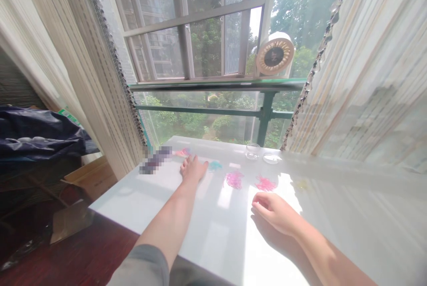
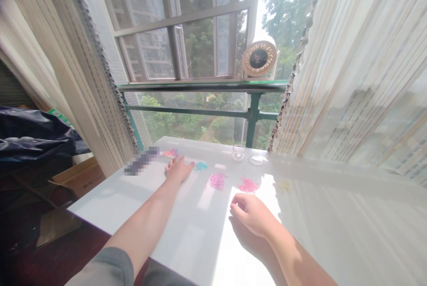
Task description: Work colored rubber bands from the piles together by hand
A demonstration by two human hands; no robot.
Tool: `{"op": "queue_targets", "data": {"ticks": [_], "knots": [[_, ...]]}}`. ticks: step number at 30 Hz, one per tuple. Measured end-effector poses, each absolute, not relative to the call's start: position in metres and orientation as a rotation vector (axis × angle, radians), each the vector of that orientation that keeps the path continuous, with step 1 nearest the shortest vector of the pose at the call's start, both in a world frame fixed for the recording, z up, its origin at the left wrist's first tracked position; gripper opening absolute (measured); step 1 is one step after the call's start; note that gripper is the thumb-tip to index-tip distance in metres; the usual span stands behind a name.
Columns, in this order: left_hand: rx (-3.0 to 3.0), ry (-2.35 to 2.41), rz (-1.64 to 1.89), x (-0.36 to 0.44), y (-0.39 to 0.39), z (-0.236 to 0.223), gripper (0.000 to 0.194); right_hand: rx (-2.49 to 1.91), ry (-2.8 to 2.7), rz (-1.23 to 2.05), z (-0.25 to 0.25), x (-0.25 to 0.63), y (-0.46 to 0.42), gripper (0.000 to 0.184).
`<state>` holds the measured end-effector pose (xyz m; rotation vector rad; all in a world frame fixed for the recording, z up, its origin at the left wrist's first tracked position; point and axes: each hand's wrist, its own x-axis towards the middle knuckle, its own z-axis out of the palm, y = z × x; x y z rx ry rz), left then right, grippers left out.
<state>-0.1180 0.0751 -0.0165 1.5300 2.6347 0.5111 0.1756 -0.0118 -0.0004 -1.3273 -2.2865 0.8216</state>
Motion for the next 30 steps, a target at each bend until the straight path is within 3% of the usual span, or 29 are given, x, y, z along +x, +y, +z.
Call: {"op": "queue_targets", "data": {"ticks": [30], "knots": [[1.648, 2.547, 0.634, -0.126, 0.070, -0.023, 0.053, -1.369, -2.294, 0.862, -0.005, 0.177, -0.012, 0.028]]}}
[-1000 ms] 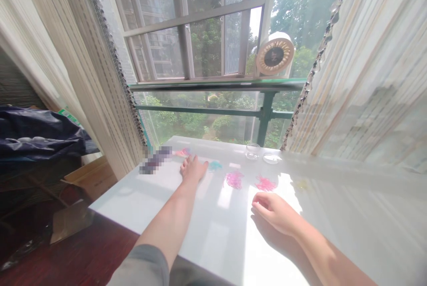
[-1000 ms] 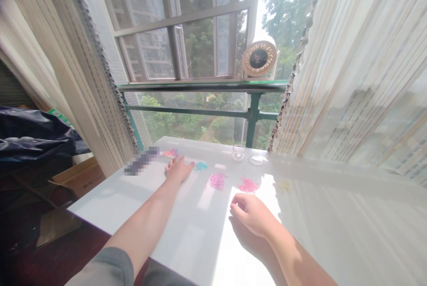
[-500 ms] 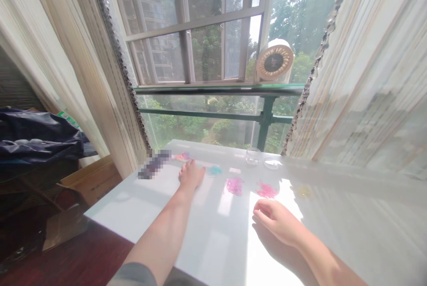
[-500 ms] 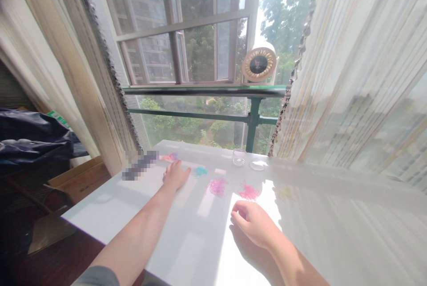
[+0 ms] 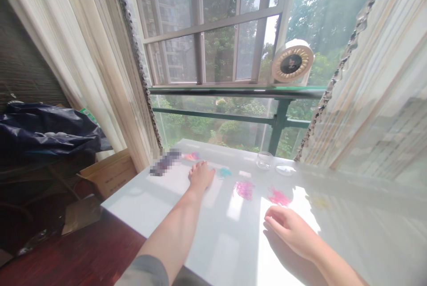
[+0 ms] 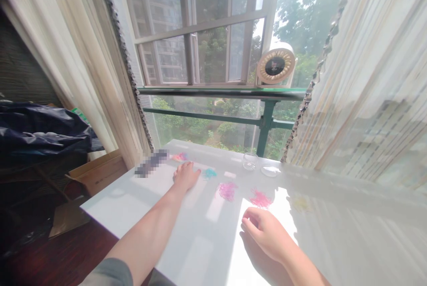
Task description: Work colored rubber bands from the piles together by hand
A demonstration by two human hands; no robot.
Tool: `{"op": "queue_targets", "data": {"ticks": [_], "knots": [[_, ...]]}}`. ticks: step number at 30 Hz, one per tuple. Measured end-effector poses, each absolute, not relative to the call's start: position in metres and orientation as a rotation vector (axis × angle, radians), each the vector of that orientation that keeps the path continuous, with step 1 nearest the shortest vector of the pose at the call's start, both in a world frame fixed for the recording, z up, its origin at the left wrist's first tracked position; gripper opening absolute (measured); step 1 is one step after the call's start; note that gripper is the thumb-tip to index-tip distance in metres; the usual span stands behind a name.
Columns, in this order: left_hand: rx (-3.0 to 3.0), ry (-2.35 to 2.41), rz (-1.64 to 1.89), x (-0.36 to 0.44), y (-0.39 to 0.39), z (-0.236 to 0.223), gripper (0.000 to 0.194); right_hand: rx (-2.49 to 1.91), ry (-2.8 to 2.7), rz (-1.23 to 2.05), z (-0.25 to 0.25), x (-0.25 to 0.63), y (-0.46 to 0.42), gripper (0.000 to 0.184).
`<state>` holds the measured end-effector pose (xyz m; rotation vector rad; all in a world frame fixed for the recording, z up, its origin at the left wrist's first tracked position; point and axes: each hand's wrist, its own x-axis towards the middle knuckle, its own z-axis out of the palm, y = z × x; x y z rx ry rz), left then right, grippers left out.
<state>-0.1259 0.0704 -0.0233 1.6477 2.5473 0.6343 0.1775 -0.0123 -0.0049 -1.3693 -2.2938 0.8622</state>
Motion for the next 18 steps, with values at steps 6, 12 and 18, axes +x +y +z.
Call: {"op": "queue_targets", "data": {"ticks": [6, 12, 18], "knots": [[1.658, 2.534, 0.655, -0.1278, 0.0710, -0.0234, 0.051, -1.402, -2.291, 0.872, -0.0005, 0.1756, -0.0149, 0.026], [1.636, 2.519, 0.688, -0.1289, 0.0724, -0.0182, 0.040, -1.399, -2.268, 0.885, 0.0013, 0.1744, -0.0147, 0.026], [1.680, 2.484, 0.646, -0.1261, 0.0716, -0.0164, 0.037, -1.365, -2.270, 0.882, -0.0008, 0.1763, -0.0137, 0.026]]}}
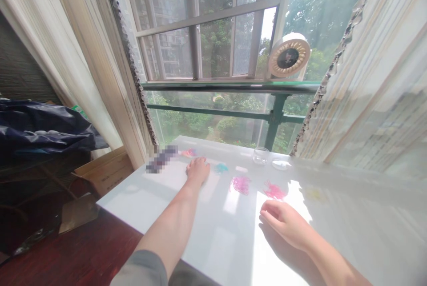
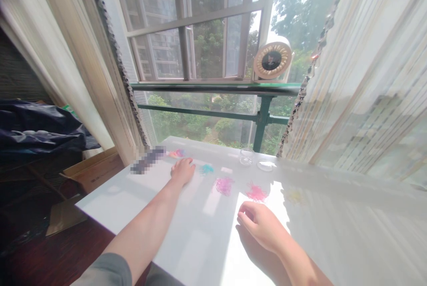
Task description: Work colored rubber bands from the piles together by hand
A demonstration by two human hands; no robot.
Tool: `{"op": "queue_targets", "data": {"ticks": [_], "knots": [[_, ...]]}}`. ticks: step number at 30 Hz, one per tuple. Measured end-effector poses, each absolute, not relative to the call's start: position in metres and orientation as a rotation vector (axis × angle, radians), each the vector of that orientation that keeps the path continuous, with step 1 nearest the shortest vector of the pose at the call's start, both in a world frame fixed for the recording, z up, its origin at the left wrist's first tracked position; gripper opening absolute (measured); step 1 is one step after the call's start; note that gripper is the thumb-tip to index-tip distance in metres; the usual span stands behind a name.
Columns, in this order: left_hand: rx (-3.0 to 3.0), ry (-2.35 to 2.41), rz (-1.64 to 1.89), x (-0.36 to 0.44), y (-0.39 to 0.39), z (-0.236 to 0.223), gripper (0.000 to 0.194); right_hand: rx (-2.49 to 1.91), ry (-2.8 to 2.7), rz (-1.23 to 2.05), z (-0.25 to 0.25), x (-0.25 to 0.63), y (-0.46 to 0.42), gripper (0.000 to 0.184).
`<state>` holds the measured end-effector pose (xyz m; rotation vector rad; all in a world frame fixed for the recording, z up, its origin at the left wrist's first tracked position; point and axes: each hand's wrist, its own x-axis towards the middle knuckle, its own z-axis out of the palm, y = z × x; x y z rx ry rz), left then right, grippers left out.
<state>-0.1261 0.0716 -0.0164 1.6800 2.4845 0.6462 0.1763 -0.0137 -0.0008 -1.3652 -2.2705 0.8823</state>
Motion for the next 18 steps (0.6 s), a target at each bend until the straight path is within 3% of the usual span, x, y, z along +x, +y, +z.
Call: {"op": "queue_targets", "data": {"ticks": [18], "knots": [[1.756, 2.435, 0.631, -0.1219, 0.0716, -0.0165, 0.038, -1.350, -2.269, 0.857, 0.0001, 0.1762, -0.0143, 0.024]]}}
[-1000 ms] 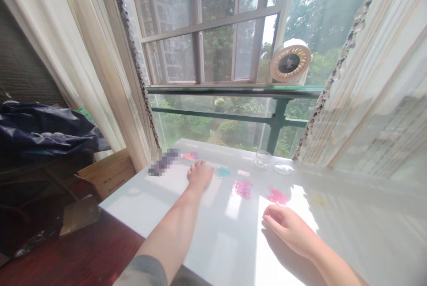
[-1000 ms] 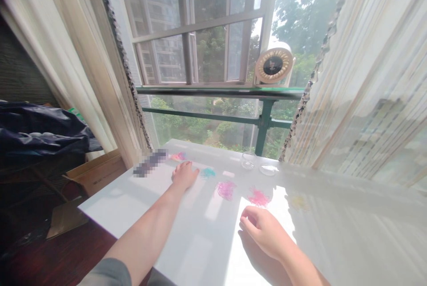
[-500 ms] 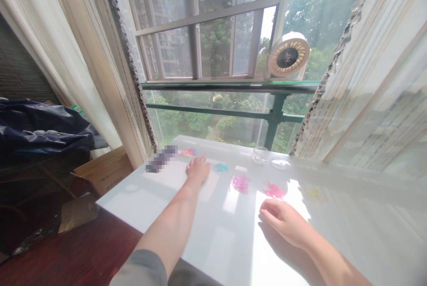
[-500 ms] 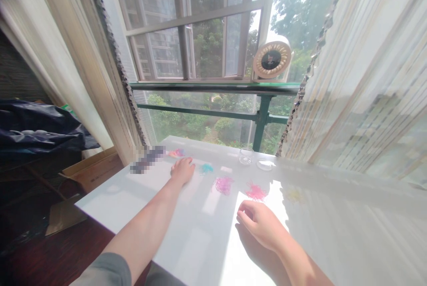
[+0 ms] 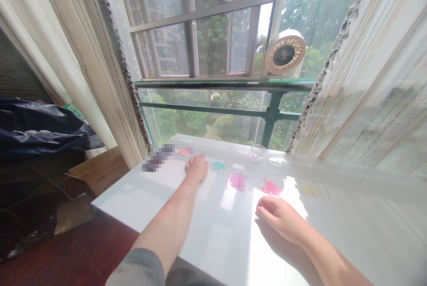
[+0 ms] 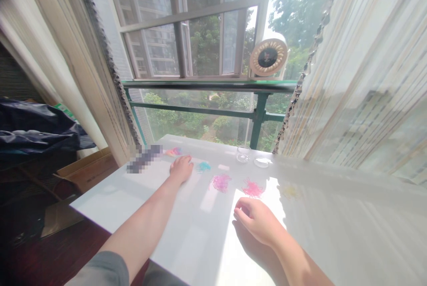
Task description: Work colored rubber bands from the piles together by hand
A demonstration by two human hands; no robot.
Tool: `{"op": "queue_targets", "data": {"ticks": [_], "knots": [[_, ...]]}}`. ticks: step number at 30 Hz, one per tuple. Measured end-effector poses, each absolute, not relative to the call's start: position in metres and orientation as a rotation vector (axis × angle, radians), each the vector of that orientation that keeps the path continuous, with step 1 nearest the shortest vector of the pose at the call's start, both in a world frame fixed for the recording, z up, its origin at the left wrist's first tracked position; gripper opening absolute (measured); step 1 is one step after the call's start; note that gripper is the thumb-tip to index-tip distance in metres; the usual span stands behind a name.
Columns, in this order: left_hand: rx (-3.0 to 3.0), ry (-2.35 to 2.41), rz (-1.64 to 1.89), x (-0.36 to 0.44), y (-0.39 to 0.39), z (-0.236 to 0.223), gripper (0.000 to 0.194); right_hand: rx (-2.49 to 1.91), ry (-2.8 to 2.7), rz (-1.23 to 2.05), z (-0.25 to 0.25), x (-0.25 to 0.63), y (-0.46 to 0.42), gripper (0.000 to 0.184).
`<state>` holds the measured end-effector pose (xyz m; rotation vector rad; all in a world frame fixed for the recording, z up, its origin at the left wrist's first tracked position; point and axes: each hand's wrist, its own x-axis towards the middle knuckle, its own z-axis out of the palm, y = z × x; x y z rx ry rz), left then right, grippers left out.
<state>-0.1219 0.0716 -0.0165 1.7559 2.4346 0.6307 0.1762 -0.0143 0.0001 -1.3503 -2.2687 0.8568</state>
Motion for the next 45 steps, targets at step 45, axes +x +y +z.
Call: {"op": "queue_targets", "data": {"ticks": [45], "knots": [[2.427, 1.062, 1.503, 0.000, 0.007, -0.008, 0.013, -1.162, -1.809, 0.750, -0.014, 0.172, -0.007, 0.014]]}}
